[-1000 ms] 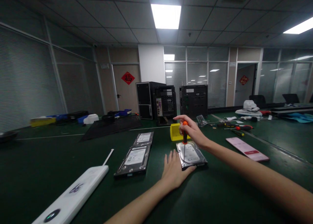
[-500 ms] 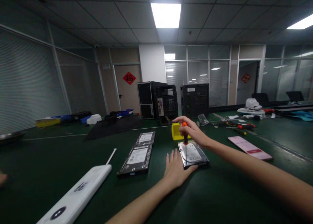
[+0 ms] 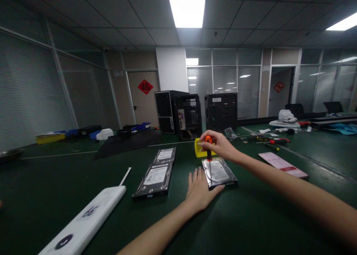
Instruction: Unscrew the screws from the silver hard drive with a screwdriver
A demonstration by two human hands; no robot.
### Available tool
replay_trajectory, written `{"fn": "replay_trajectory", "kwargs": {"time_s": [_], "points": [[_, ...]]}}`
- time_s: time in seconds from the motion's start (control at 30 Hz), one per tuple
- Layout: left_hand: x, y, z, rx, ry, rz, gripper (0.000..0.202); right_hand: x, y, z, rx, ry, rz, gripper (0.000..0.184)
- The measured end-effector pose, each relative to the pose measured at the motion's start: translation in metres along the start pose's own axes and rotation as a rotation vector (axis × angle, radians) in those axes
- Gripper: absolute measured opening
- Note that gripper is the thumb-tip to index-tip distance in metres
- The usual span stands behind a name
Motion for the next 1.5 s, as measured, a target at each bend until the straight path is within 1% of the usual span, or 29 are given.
{"fn": "replay_trajectory", "kwargs": {"time_s": [0.13, 0.33, 0.6, 0.83, 0.97, 1.27, 1.4, 1.5], "points": [[0.001, 0.001, 0.002, -0.008, 0.005, -0.003, 0.093, 0.003, 0.003, -0.008, 0.053, 0.108, 0.07, 0.021], [0.0, 0.0, 0.001, -0.015, -0.001, 0.024, 0.093, -0.001, 0.002, -0.008, 0.031, 0.156, 0.043, 0.021], [-0.002, -0.001, 0.001, -0.004, -0.01, 0.006, 0.093, 0.005, 0.005, -0.01, 0.038, 0.231, 0.052, 0.018], [-0.004, -0.001, -0.001, -0.009, -0.005, 0.008, 0.094, 0.007, 0.006, -0.008, 0.025, 0.222, 0.062, 0.021], [-0.003, -0.001, 0.0, -0.013, -0.004, 0.019, 0.094, 0.005, 0.007, -0.01, 0.043, 0.244, 0.055, 0.02], [-0.003, -0.001, 0.0, -0.005, 0.01, -0.01, 0.093, -0.001, 0.01, -0.018, 0.058, 0.237, 0.029, 0.018], [-0.004, -0.001, 0.0, 0.0, 0.006, 0.001, 0.095, 0.0, 0.011, -0.019, 0.072, 0.263, 0.044, 0.017], [-0.001, 0.0, 0.001, 0.001, 0.001, 0.014, 0.096, -0.002, 0.011, -0.019, 0.071, 0.259, 0.026, 0.018]]}}
Point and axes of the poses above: each hand's wrist, its own y-axis away from the middle knuckle, its own x-axis out of the back of the hand, z = x × y, the point moved 9 cm from there along -y, towards the middle knuckle, and after that the axes turned 11 degrees about -y, right-handed, at the moved point
